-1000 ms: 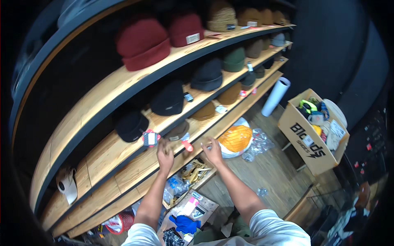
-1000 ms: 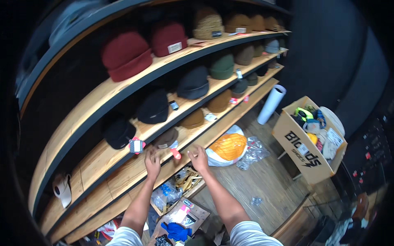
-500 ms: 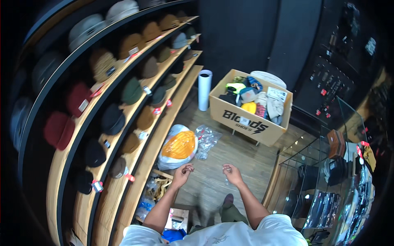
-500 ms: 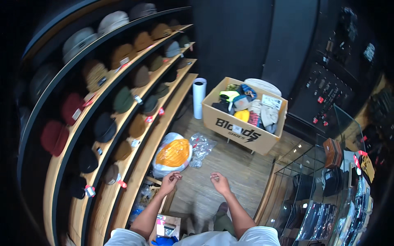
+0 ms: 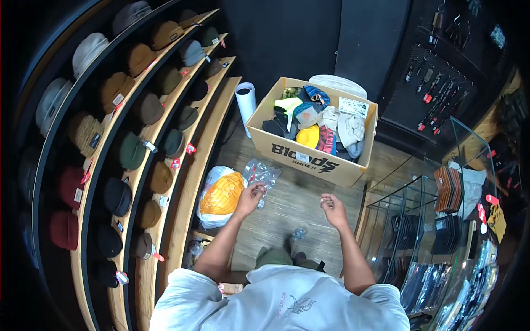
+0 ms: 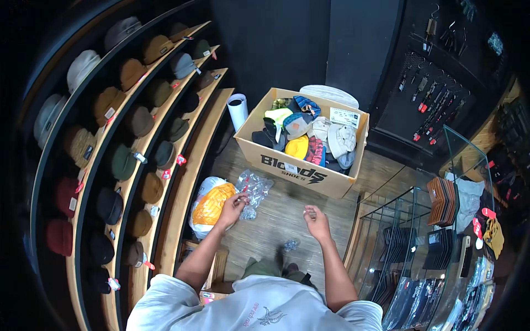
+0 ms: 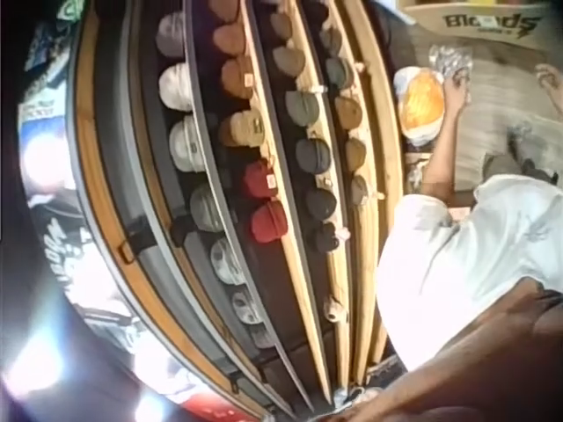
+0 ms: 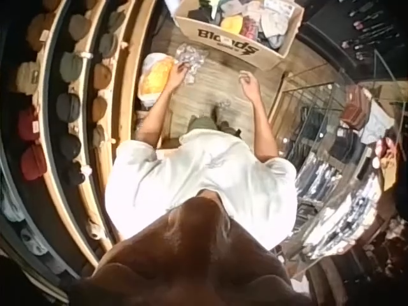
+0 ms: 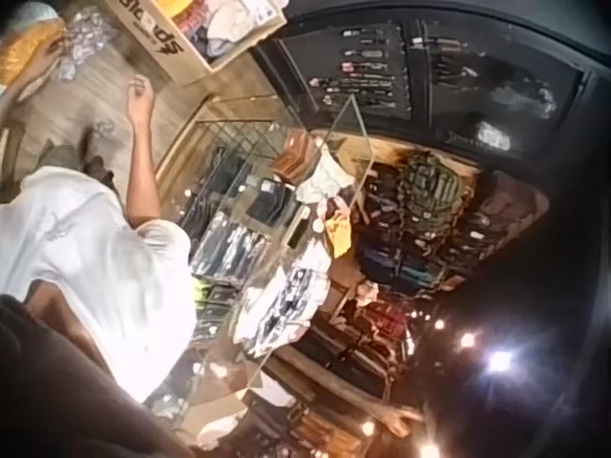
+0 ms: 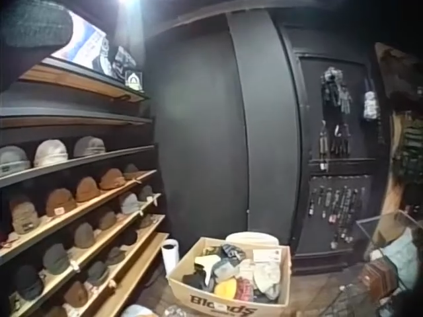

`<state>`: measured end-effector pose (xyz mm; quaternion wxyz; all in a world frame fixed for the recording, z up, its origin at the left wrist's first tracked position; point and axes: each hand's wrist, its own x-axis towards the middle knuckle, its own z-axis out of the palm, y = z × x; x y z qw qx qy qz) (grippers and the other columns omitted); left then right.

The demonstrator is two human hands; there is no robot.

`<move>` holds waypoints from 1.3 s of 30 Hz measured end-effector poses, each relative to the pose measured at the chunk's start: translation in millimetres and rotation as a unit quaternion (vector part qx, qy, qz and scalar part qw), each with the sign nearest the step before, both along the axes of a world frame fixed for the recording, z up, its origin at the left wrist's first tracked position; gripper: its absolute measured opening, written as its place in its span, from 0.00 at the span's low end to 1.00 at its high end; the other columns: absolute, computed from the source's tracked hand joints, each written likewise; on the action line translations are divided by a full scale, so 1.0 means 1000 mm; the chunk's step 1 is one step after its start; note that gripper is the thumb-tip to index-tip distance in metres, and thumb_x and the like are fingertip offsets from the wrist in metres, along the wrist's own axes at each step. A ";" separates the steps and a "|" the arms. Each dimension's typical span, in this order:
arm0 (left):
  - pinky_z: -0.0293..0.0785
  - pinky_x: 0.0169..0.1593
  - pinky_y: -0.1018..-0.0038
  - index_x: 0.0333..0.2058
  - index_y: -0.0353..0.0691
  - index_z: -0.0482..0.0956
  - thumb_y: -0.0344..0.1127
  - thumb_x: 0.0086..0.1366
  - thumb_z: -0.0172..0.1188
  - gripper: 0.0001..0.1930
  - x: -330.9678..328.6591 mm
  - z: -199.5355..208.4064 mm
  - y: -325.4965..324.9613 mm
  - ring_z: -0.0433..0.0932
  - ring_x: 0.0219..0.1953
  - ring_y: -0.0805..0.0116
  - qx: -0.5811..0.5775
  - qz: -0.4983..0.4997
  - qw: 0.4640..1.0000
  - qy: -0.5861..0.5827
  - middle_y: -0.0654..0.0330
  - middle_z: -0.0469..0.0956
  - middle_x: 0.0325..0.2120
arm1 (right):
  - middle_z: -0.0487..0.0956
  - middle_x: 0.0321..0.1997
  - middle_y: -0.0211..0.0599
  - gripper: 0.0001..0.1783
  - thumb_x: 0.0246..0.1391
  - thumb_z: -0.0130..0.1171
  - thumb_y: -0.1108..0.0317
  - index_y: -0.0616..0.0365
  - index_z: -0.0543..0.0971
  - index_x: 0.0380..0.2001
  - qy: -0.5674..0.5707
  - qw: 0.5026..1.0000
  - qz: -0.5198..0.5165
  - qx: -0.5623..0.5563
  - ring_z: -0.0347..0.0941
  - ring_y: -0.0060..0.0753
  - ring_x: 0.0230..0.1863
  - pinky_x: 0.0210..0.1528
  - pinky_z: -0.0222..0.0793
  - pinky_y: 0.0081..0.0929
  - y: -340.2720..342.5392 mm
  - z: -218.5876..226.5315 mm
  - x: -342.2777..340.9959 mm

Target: Removing beanies from a shipping box, cleaning them with a handheld brush, and organizing them onto retail display shelves.

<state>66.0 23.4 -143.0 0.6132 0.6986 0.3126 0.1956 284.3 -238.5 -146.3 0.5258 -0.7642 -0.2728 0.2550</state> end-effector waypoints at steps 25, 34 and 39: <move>0.72 0.60 0.60 0.57 0.35 0.69 0.38 0.53 0.71 0.34 0.299 -0.133 0.344 0.76 0.54 0.44 0.168 -0.064 0.889 0.421 0.40 0.78 0.48 | 0.83 0.40 0.39 0.15 0.61 0.60 0.65 0.64 0.79 0.47 0.063 0.994 0.018 -0.082 0.81 0.30 0.39 0.41 0.77 0.26 0.292 -0.011 0.137; 0.71 0.55 0.74 0.60 0.40 0.67 0.21 0.56 0.46 0.30 0.283 -0.007 0.310 0.73 0.55 0.67 -0.321 -0.104 0.939 -0.071 0.56 0.72 0.53 | 0.74 0.59 0.47 0.35 0.60 0.62 0.48 0.62 0.69 0.61 0.192 0.980 -0.008 -0.048 0.69 0.33 0.61 0.60 0.67 0.32 0.312 -0.048 0.172; 0.60 0.67 0.70 0.63 0.37 0.64 0.21 0.53 0.47 0.34 0.261 0.092 0.271 0.63 0.65 0.65 -0.312 -0.185 0.924 -0.123 0.57 0.63 0.62 | 0.71 0.64 0.35 0.34 0.65 0.56 0.53 0.55 0.60 0.67 0.512 0.851 0.057 0.105 0.65 0.33 0.66 0.64 0.65 0.38 0.326 0.011 0.186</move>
